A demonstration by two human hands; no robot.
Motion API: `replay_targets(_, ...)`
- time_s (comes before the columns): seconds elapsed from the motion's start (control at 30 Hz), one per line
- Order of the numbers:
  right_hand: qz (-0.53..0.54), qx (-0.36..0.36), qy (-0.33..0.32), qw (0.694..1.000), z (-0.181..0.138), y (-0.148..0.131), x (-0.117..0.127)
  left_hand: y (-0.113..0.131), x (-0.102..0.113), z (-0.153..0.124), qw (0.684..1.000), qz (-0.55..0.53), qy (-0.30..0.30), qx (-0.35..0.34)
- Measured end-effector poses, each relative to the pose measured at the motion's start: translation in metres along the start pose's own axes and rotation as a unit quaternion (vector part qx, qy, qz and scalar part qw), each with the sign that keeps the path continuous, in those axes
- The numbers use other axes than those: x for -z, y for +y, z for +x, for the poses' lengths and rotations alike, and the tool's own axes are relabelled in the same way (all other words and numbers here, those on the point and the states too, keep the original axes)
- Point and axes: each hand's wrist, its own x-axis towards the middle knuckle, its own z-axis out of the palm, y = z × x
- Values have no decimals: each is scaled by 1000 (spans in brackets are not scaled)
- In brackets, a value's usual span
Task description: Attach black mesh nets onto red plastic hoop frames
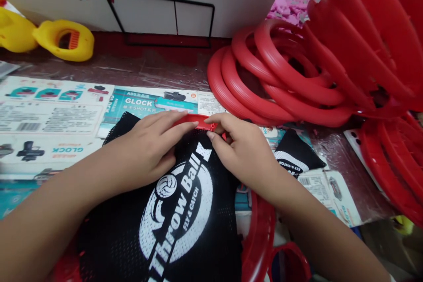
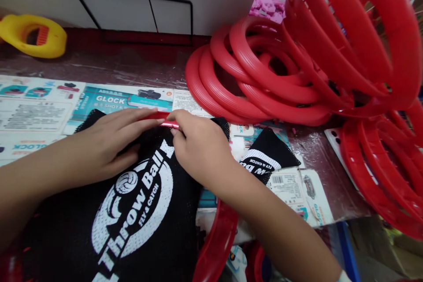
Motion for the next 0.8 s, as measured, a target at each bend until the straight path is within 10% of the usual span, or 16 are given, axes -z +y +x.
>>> replay_targets(0.8, 39, -17, 60, 997, 16, 15, -14, -2, -5, 6, 1000, 18, 19, 6)
